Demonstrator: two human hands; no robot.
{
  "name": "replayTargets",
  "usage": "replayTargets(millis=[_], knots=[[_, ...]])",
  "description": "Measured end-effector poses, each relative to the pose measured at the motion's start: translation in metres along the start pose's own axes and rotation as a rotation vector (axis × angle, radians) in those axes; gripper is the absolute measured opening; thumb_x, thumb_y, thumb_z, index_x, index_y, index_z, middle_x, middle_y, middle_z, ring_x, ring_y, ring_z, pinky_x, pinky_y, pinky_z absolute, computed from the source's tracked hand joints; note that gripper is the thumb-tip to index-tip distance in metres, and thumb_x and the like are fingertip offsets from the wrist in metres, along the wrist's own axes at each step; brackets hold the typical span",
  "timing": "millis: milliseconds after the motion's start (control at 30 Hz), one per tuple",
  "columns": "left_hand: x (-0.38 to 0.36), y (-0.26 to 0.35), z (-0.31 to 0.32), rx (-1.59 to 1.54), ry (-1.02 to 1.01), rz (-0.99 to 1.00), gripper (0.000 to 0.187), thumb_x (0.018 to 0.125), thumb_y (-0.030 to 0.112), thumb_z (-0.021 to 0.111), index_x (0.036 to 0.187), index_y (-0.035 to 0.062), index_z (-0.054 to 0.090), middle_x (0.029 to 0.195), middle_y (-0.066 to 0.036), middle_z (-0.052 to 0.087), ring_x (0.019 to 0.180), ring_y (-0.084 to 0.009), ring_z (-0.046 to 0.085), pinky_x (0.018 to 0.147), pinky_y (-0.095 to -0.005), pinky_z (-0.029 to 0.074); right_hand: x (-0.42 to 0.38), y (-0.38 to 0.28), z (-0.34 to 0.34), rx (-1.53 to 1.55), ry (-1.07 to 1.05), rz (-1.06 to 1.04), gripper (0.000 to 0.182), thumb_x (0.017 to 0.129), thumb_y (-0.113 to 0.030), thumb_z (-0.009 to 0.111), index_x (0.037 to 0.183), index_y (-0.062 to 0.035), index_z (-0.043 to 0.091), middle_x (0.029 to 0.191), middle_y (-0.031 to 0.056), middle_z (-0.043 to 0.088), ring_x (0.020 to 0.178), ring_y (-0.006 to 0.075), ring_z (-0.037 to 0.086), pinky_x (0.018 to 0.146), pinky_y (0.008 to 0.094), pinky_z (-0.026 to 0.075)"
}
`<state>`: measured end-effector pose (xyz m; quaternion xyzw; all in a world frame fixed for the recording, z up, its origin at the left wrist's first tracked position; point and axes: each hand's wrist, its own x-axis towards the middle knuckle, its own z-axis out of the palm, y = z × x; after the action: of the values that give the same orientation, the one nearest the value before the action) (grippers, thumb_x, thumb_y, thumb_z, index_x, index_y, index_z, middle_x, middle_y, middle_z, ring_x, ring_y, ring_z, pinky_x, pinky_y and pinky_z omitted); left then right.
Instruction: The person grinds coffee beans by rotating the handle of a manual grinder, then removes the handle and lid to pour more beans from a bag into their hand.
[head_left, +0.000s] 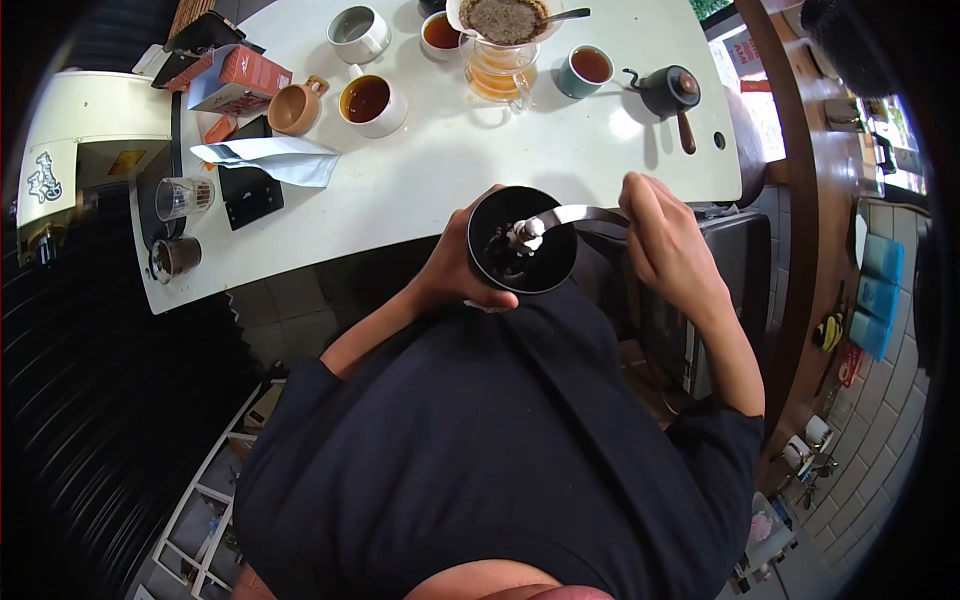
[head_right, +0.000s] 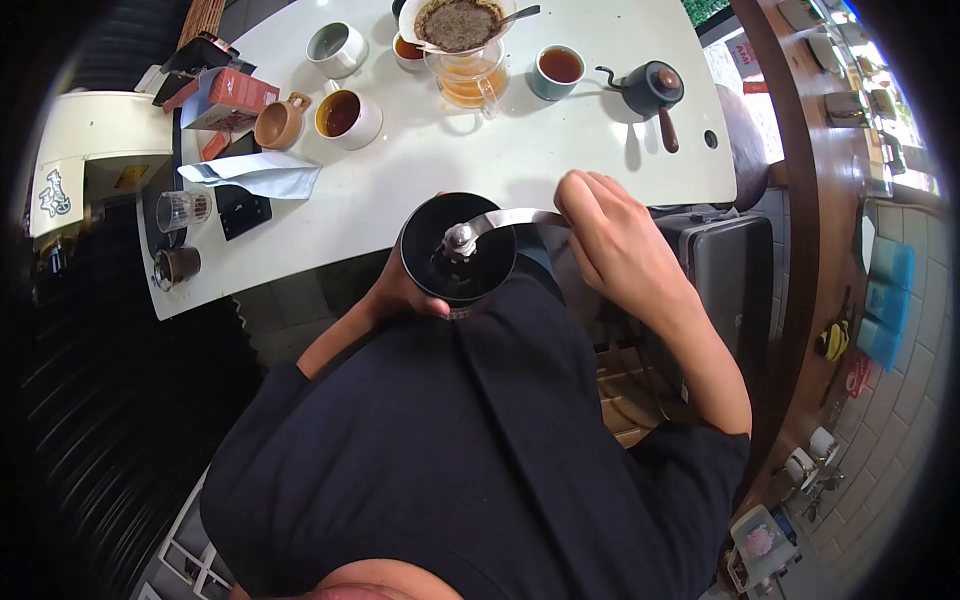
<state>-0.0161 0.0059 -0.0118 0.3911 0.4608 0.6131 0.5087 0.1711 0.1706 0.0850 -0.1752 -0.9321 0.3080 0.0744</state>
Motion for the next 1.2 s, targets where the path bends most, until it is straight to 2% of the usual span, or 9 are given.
replayTargets(millis=[267, 333, 467, 767, 867, 967, 1033, 1133, 1200], knots=[[0.015, 0.01, -0.009, 0.213, -0.255, 0.089, 0.103, 0.044, 0.046, 0.095, 0.124, -0.0015, 0.051, 0.116, -0.01, 0.059, 0.11, -0.0203, 0.06, 0.096, -0.0339, 0.048, -0.032, -0.002, 0.0, 0.014, 0.06, -0.081, 0.02, 0.069, 0.01, 0.052, 0.084, 0.0016, 0.041, 0.079, 0.0159, 0.044, 0.074, 0.0338, 0.049, 0.069, 0.039, 0.044], [0.019, 0.013, -0.012, 0.269, -0.334, -0.053, 0.109, 0.042, 0.049, 0.095, 0.126, -0.0035, 0.05, 0.124, -0.012, 0.053, 0.123, -0.021, 0.052, 0.103, -0.036, 0.043, -0.034, 0.003, 0.005, 0.375, 0.162, 0.084, 0.016, 0.074, 0.011, 0.044, 0.083, -0.0008, 0.038, 0.074, 0.0137, 0.043, 0.067, 0.0253, 0.047, 0.065, 0.0319, 0.041], [0.033, -0.003, -0.026, 0.091, -0.296, 0.058, 0.103, 0.044, 0.041, 0.095, 0.127, 0.001, 0.049, 0.114, -0.009, 0.064, 0.106, -0.0188, 0.064, 0.094, -0.0325, 0.051, -0.008, 0.016, 0.019, 0.94, 0.311, 0.175, 0.011, 0.077, 0.006, 0.039, 0.083, -0.0031, 0.037, 0.07, 0.0074, 0.044, 0.063, 0.0139, 0.044, 0.061, 0.025, 0.035], [0.028, -0.051, -0.068, -0.356, -0.462, -0.235, 0.125, 0.053, 0.056, 0.09, 0.146, -0.0002, 0.029, 0.142, -0.012, 0.044, 0.13, -0.0193, 0.045, 0.108, -0.0373, 0.038, 0.034, -0.007, 0.006, 0.835, 0.151, -0.419, 0.011, 0.06, -0.007, 0.054, 0.071, -0.0032, 0.054, 0.061, 0.0061, 0.054, 0.062, 0.0228, 0.056, 0.084, 0.0377, 0.043], [0.042, -0.021, -0.043, -0.382, -0.399, 0.024, 0.124, 0.055, 0.062, 0.087, 0.146, 0.0002, 0.03, 0.142, -0.015, 0.047, 0.129, -0.0224, 0.049, 0.109, -0.0394, 0.04, 0.03, -0.014, 0.006, 1.072, 0.004, -0.511, 0.007, 0.065, -0.001, 0.056, 0.071, -0.0024, 0.058, 0.064, 0.009, 0.059, 0.055, 0.0258, 0.055, 0.077, 0.0394, 0.047], [0.004, -0.045, -0.025, -0.394, 0.018, -0.245, 0.126, 0.052, 0.07, 0.084, 0.144, 0.0012, 0.032, 0.136, -0.012, 0.05, 0.123, -0.0218, 0.053, 0.106, -0.0384, 0.042, 0.026, -0.015, 0.009, 1.021, -0.034, -0.459, 0.009, 0.066, 0.005, 0.052, 0.072, 0.0005, 0.057, 0.062, 0.0103, 0.057, 0.053, 0.026, 0.053, 0.055, 0.0344, 0.043], [0.002, -0.044, -0.021, -0.247, -0.044, -0.105, 0.131, 0.047, 0.07, 0.084, 0.144, 0.0016, 0.031, 0.134, -0.009, 0.049, 0.121, -0.0204, 0.053, 0.105, -0.038, 0.043, 0.025, -0.012, 0.014, 1.012, -0.008, -0.441, 0.011, 0.065, 0.006, 0.05, 0.072, 0.0013, 0.057, 0.06, 0.0103, 0.056, 0.051, 0.0248, 0.051, 0.054, 0.0349, 0.042], [0.003, -0.009, -0.015, 0.103, -0.012, 0.169, 0.126, 0.047, 0.055, 0.094, 0.141, -0.003, 0.034, 0.136, -0.012, 0.044, 0.123, -0.0204, 0.049, 0.106, -0.036, 0.041, 0.018, -0.018, 0.019, 1.089, 0.049, -0.556, 0.012, 0.063, 0.006, 0.047, 0.069, 0.0009, 0.057, 0.059, 0.0085, 0.053, 0.045, 0.0223, 0.046, 0.051, 0.0342, 0.04], [-0.013, -0.019, -0.006, 0.063, 0.101, 0.079, 0.122, 0.047, 0.053, 0.095, 0.138, -0.0032, 0.038, 0.134, -0.012, 0.047, 0.122, -0.02, 0.05, 0.104, -0.0356, 0.042, 0.023, -0.024, 0.014, 1.005, -0.028, -0.692, 0.015, 0.06, 0.005, 0.049, 0.071, 0.0026, 0.059, 0.058, 0.0076, 0.052, 0.045, 0.0232, 0.046, 0.05, 0.035, 0.039]])
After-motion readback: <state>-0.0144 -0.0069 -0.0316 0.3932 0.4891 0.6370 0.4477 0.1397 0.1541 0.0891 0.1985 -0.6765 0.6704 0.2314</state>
